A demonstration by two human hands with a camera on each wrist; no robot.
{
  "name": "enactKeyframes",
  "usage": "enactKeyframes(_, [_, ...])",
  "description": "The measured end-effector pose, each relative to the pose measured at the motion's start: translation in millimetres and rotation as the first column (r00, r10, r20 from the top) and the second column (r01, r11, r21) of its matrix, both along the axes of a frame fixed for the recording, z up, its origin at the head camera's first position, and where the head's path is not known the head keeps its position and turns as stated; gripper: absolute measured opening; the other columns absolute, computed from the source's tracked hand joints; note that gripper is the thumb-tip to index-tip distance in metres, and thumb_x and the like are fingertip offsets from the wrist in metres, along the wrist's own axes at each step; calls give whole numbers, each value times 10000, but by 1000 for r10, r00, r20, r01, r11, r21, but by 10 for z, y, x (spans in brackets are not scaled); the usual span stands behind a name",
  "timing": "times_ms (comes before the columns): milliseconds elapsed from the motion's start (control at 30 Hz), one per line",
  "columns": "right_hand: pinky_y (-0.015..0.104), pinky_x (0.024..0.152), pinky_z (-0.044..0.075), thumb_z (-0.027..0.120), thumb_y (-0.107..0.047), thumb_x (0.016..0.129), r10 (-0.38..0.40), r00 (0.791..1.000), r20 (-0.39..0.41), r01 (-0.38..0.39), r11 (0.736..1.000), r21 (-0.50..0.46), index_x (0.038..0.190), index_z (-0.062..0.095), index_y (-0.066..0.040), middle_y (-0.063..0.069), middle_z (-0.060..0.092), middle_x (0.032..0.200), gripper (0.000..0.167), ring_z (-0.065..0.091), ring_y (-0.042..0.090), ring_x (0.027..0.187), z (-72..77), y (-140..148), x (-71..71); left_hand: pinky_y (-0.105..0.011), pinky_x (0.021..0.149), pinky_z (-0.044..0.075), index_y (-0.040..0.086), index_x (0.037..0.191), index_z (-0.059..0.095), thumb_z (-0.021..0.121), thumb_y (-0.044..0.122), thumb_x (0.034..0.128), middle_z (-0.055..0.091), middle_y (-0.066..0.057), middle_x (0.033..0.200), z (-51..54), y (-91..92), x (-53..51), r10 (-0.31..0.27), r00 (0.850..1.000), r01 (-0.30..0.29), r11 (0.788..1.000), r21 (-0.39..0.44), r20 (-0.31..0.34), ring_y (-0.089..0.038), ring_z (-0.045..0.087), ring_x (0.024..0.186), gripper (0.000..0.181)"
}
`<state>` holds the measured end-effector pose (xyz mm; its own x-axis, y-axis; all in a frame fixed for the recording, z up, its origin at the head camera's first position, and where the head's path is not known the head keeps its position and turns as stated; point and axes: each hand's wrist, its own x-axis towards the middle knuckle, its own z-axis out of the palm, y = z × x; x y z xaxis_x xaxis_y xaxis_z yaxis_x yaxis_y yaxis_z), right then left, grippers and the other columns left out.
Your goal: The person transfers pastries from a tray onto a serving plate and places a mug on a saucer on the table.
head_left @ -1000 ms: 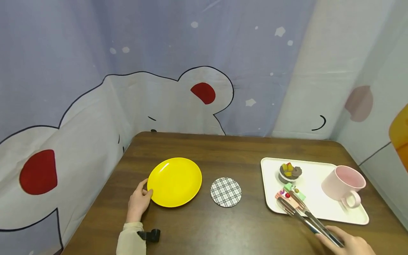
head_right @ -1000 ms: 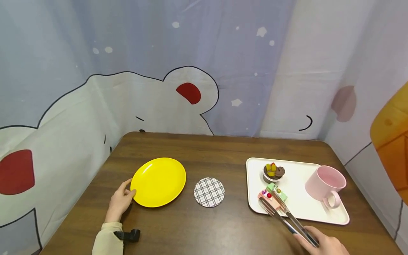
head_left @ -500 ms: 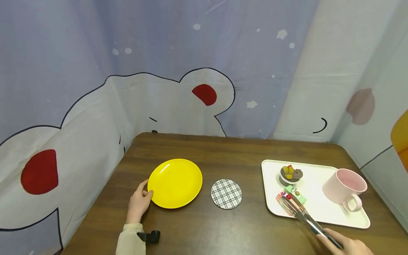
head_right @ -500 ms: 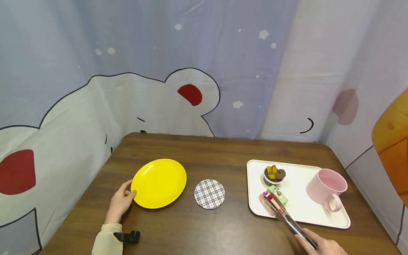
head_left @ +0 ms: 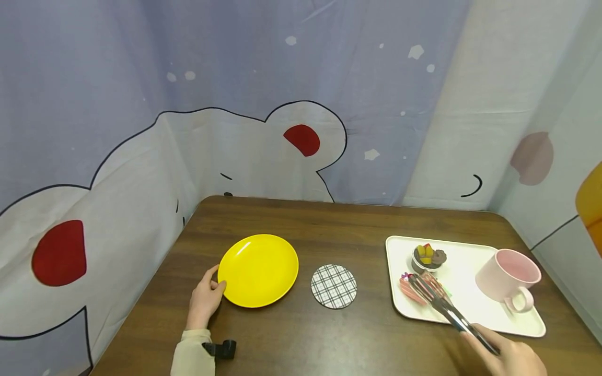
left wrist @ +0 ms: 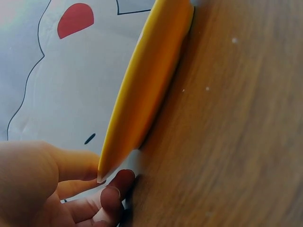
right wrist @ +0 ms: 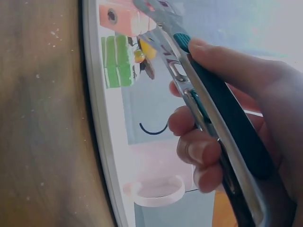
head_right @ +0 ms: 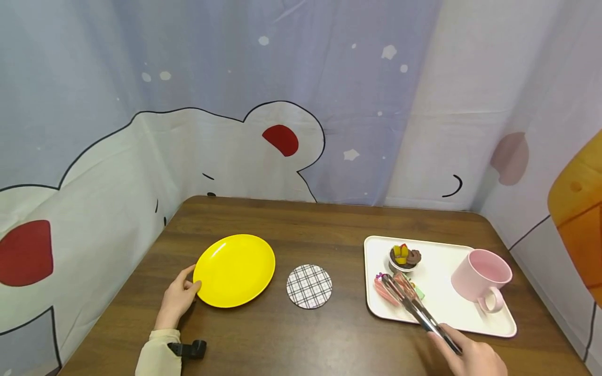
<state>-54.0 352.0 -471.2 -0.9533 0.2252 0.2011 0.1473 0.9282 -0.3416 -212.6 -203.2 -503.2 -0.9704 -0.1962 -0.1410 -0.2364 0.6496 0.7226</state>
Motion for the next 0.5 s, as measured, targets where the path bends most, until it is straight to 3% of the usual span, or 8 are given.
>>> enactKeyframes(67, [407, 490, 436, 706, -398, 843, 9, 1000, 4, -9, 1000, 3, 1071, 732, -57, 91, 674, 602, 411, 483, 173, 511, 13, -1, -17, -296, 637, 359, 43, 1482, 329, 485, 193, 970, 576, -150, 909, 0, 3, 0, -1, 1000, 1, 1000, 3, 4, -217, 491, 720, 556])
enactKeyframes(167, [411, 501, 441, 683, -430, 857, 22, 996, 87, -23, 1000, 4, 1103, 723, -67, 129, 699, 672, 440, 539, 187, 542, 27, 25, -44, -295, 635, 361, 41, 1482, 330, 486, 190, 968, 578, -155, 914, 1, 6, -2, -1, 1000, 1, 1000, 7, 4, -218, 493, 721, 556])
enactKeyframes(333, [414, 533, 458, 607, -498, 896, 38, 957, 289, -37, 999, -11, 1189, 682, -82, 148, 711, 770, 514, 616, 220, 624, 53, 53, -92, -296, 639, 363, 41, 1480, 335, 487, 190, 967, 588, -162, 928, 5, 1, -7, -4, 1000, 4, 1000, 6, -2, -220, 499, 723, 556])
enactKeyframes(500, [450, 560, 480, 601, -500, 900, 50, 952, 302, -45, 999, -23, 1195, 681, -95, 237, 713, 882, 508, 688, 343, 728, 25, 47, -90, -297, 640, 366, 36, 1477, 338, 490, 188, 966, 590, -168, 925, -6, -4, 6, -2, 1000, 2, 1000, 7, -3, -223, 501, 726, 554])
